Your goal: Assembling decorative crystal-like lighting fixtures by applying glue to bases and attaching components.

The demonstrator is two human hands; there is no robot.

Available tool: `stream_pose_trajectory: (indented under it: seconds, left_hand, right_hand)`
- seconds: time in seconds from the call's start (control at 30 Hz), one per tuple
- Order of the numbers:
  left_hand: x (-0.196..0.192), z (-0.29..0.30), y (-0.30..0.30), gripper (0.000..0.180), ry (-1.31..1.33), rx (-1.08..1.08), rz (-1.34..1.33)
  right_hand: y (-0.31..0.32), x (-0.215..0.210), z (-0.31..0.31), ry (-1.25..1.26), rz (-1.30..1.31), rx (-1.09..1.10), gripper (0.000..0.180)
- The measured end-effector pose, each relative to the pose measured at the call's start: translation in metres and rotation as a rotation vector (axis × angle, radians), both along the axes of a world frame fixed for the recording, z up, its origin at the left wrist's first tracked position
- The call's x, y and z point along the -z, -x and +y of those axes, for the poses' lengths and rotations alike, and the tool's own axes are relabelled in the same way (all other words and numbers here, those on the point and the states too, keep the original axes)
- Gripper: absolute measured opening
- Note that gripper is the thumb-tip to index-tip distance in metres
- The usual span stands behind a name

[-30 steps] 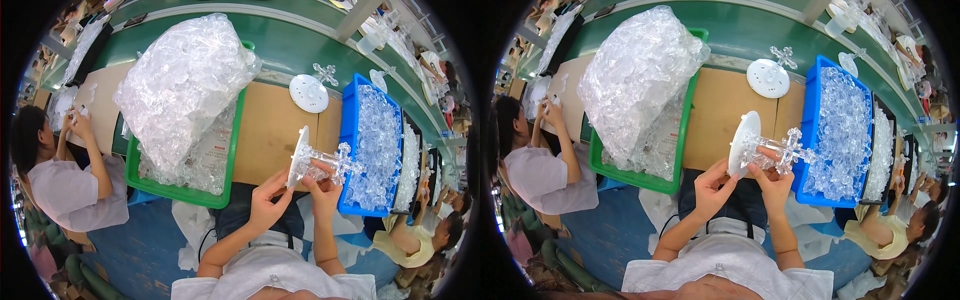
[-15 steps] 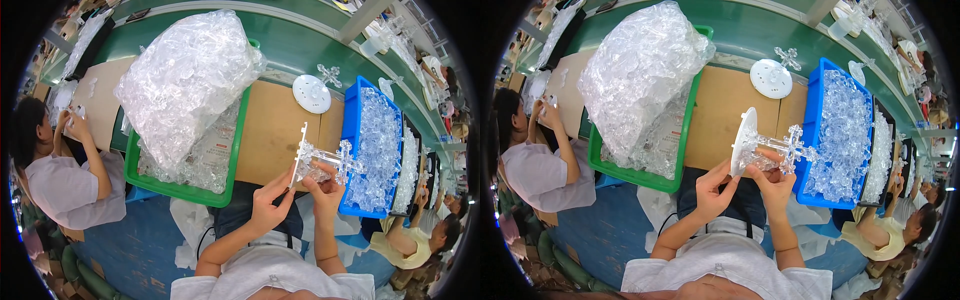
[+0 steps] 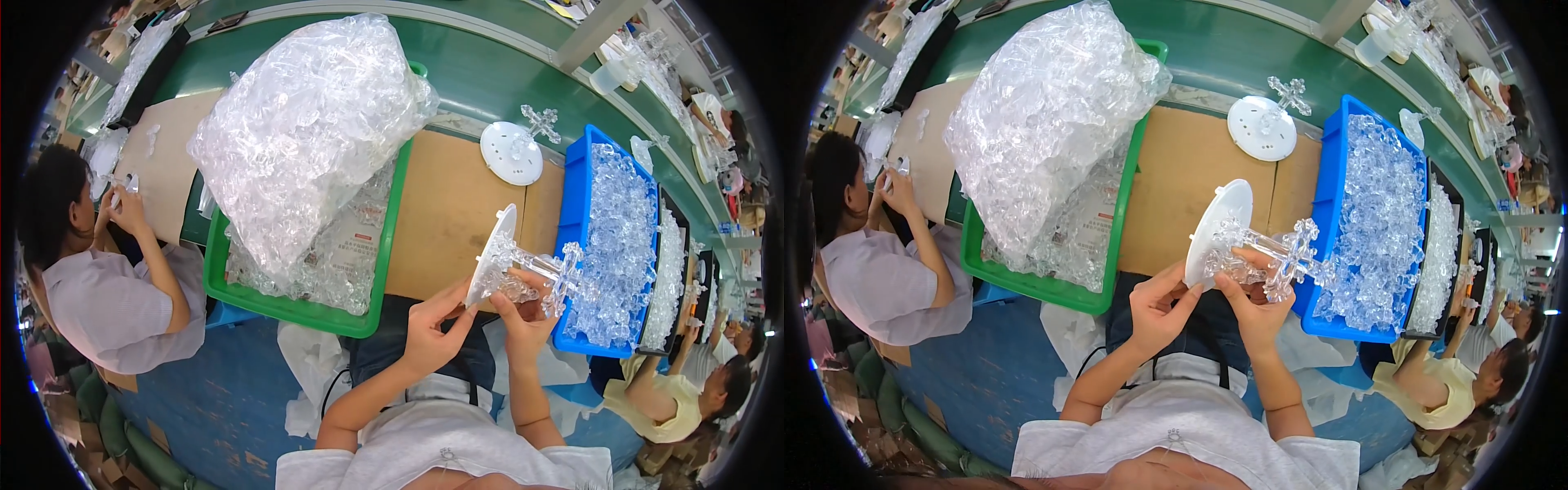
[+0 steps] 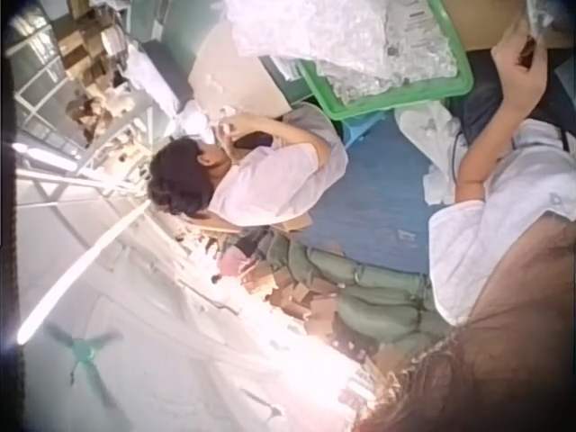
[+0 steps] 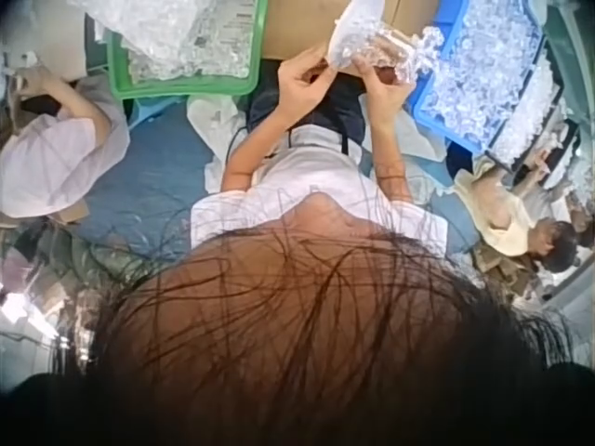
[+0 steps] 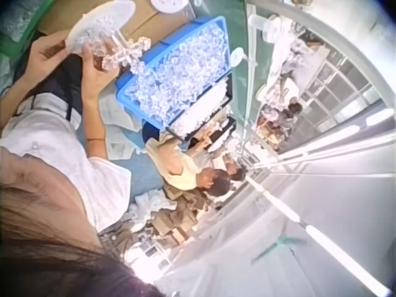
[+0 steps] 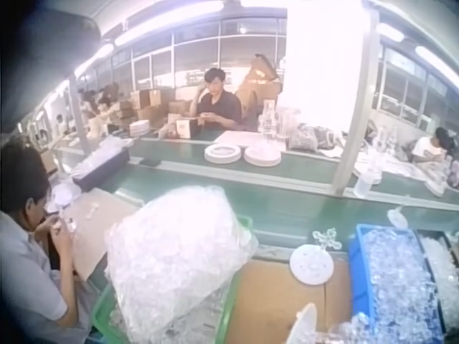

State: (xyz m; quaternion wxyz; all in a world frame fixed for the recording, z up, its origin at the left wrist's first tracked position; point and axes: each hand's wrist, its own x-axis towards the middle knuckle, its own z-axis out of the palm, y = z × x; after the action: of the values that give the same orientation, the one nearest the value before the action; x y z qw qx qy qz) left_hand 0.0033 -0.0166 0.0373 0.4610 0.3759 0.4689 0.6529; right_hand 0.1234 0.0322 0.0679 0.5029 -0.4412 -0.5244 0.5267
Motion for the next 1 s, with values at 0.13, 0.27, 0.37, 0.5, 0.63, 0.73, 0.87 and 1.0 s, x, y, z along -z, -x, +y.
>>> stream_pose_trajectory:
  seconds: [0.13,0.27,0.37,0.5,0.63,0.73,0.87,1.0]
  left_hand:
    - [-0.011,-0.003,-0.001,0.042,-0.017,-0.064,0.003]
    - [-0.013,-0.001,0.000,0.036,-0.068,-0.101,0.175]
    - [-0.014,0.000,0.004,0.038,-0.081,-0.103,0.222]
    - [-0.013,0.003,0.010,0.043,-0.156,-0.074,0.379]
    - [-0.006,0.001,0.008,0.048,-0.200,-0.058,0.482]
    - [-0.005,0.001,0.004,0.047,-0.183,-0.054,0.431]
    - [-0.001,-0.002,-0.001,0.045,-0.080,-0.019,0.169]
    - [-0.003,-0.004,-0.008,0.042,-0.018,-0.010,-0.205]
  right_hand:
    - [0.006,-0.012,0.000,0.042,0.000,0.023,0.035]
    - [0.004,-0.012,0.000,0.030,-0.039,0.008,0.035]
    - [-0.002,-0.014,0.004,0.061,-0.126,-0.064,0.033]
    - [-0.006,-0.014,0.008,0.058,-0.160,-0.115,0.031]
    - [-0.017,0.000,0.010,0.164,-0.077,-0.117,0.031]
    - [-0.018,0.008,0.009,0.241,0.008,-0.123,0.032]
    - [-0.015,0.000,0.010,0.194,-0.047,-0.084,0.032]
    - [-0.009,-0.018,0.006,0.180,-0.055,0.000,0.033]
